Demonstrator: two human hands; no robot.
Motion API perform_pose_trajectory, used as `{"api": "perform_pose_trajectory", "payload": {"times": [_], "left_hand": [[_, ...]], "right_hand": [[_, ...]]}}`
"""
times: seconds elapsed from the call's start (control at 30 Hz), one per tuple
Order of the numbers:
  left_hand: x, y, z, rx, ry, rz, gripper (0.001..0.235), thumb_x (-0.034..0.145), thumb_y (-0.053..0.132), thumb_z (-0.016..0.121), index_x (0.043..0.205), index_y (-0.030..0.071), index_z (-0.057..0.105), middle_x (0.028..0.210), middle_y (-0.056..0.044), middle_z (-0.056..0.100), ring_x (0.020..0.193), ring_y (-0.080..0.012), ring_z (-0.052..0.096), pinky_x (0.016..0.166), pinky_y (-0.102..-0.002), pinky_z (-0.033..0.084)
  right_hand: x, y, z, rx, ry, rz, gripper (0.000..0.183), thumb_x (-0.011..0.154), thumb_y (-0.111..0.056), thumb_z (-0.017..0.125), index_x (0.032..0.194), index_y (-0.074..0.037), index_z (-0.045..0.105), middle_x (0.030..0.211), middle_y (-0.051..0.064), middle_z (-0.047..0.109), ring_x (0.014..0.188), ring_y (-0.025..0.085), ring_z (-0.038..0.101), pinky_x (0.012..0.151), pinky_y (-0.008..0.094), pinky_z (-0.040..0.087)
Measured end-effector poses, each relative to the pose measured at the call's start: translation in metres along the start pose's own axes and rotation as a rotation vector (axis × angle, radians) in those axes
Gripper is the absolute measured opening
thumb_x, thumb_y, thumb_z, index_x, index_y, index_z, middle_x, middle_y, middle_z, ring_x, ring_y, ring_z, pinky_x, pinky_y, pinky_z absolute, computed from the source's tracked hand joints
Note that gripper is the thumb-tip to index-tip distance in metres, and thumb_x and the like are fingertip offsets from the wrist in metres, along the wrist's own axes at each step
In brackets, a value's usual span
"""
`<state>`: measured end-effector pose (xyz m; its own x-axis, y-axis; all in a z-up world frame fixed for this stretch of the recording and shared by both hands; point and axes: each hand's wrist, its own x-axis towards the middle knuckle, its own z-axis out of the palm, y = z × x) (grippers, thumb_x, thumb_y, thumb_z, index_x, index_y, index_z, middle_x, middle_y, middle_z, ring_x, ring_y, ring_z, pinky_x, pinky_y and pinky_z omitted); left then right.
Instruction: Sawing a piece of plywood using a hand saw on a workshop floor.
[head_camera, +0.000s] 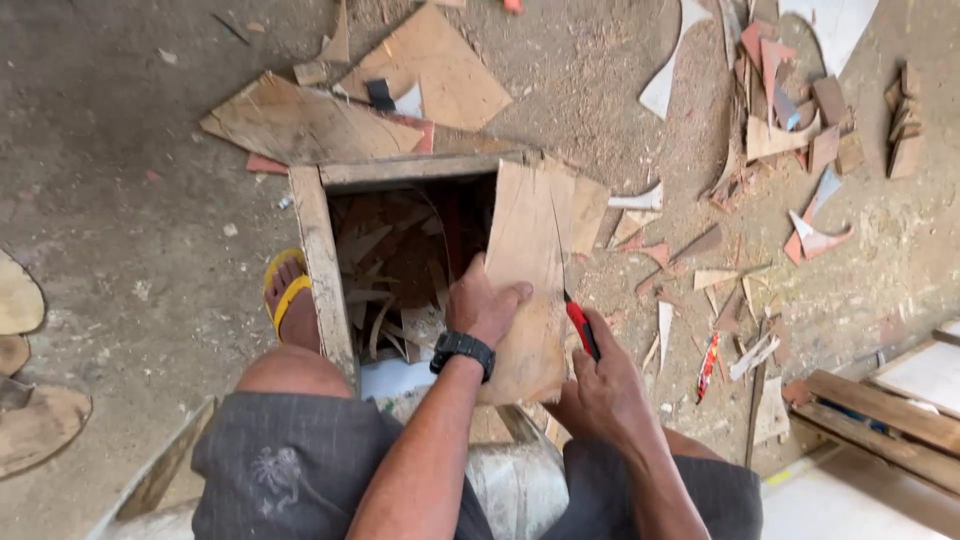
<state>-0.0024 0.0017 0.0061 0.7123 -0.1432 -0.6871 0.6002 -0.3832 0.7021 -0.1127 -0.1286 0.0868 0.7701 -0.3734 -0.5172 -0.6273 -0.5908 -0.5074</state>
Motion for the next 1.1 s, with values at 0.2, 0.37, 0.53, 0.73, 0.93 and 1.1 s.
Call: {"api": "perform_pose_trajectory", "payload": {"times": [0.2, 0.37, 0.53, 0.73, 0.93, 1.1], "left_hand": [[0.003, -0.005, 0.006, 0.03, -0.028, -0.028, 0.04, 0.076, 0.035, 0.078, 0.106, 0.014, 0.062, 0.103, -0.01, 0.075, 0.093, -0.0358, 0.07, 0.074, -0.049, 0.053], [0.004, -0.002, 0.009, -0.029, 0.003, -0.01, 0.042, 0.076, 0.032, 0.077, 0.111, 0.015, 0.063, 0.11, -0.008, 0.075, 0.097, -0.0337, 0.071, 0.075, -0.047, 0.057], [-0.005, 0.003, -0.002, -0.01, -0.05, -0.077, 0.043, 0.074, 0.034, 0.076, 0.113, 0.018, 0.064, 0.11, -0.008, 0.075, 0.098, -0.0351, 0.07, 0.078, -0.048, 0.054], [0.005, -0.015, 0.008, -0.102, -0.039, 0.006, 0.046, 0.073, 0.032, 0.083, 0.112, 0.015, 0.065, 0.1, -0.015, 0.075, 0.103, -0.0372, 0.073, 0.083, -0.048, 0.058], [0.014, -0.01, 0.002, -0.087, -0.004, 0.015, 0.043, 0.074, 0.033, 0.083, 0.108, 0.015, 0.065, 0.097, -0.013, 0.075, 0.101, -0.0355, 0.074, 0.081, -0.047, 0.059], [0.01, -0.006, 0.002, -0.09, -0.025, 0.007, 0.041, 0.075, 0.031, 0.083, 0.108, 0.015, 0.065, 0.097, -0.014, 0.075, 0.1, -0.036, 0.074, 0.081, -0.047, 0.059]], "right_hand": [[-0.012, -0.011, 0.012, -0.084, 0.016, 0.309, 0.063, 0.1, -0.026, 0.044, 0.161, -0.03, 0.03, 0.095, 0.017, 0.072, 0.056, 0.019, 0.052, 0.058, 0.035, 0.041], [0.007, 0.023, 0.023, -0.059, 0.152, 0.072, 0.06, 0.094, -0.023, 0.046, 0.154, -0.021, 0.04, 0.127, 0.018, 0.066, 0.108, 0.033, 0.065, 0.087, 0.042, 0.047], [-0.006, -0.001, 0.0, -0.094, 0.013, 0.16, 0.061, 0.097, -0.022, 0.045, 0.156, -0.016, 0.034, 0.136, 0.015, 0.062, 0.091, 0.024, 0.059, 0.083, 0.037, 0.051], [-0.001, -0.011, 0.013, -0.197, 0.042, 0.247, 0.057, 0.099, -0.03, 0.042, 0.156, -0.027, 0.038, 0.114, 0.033, 0.067, 0.095, 0.046, 0.067, 0.086, 0.054, 0.054], [0.007, -0.025, 0.018, -0.1, 0.079, 0.16, 0.057, 0.103, -0.022, 0.04, 0.16, -0.024, 0.032, 0.114, 0.033, 0.065, 0.088, 0.044, 0.068, 0.08, 0.058, 0.055], [-0.037, -0.034, -0.012, -0.243, 0.054, 0.139, 0.062, 0.096, -0.032, 0.045, 0.157, -0.029, 0.033, 0.132, 0.034, 0.057, 0.111, 0.06, 0.058, 0.093, 0.068, 0.047]]}}
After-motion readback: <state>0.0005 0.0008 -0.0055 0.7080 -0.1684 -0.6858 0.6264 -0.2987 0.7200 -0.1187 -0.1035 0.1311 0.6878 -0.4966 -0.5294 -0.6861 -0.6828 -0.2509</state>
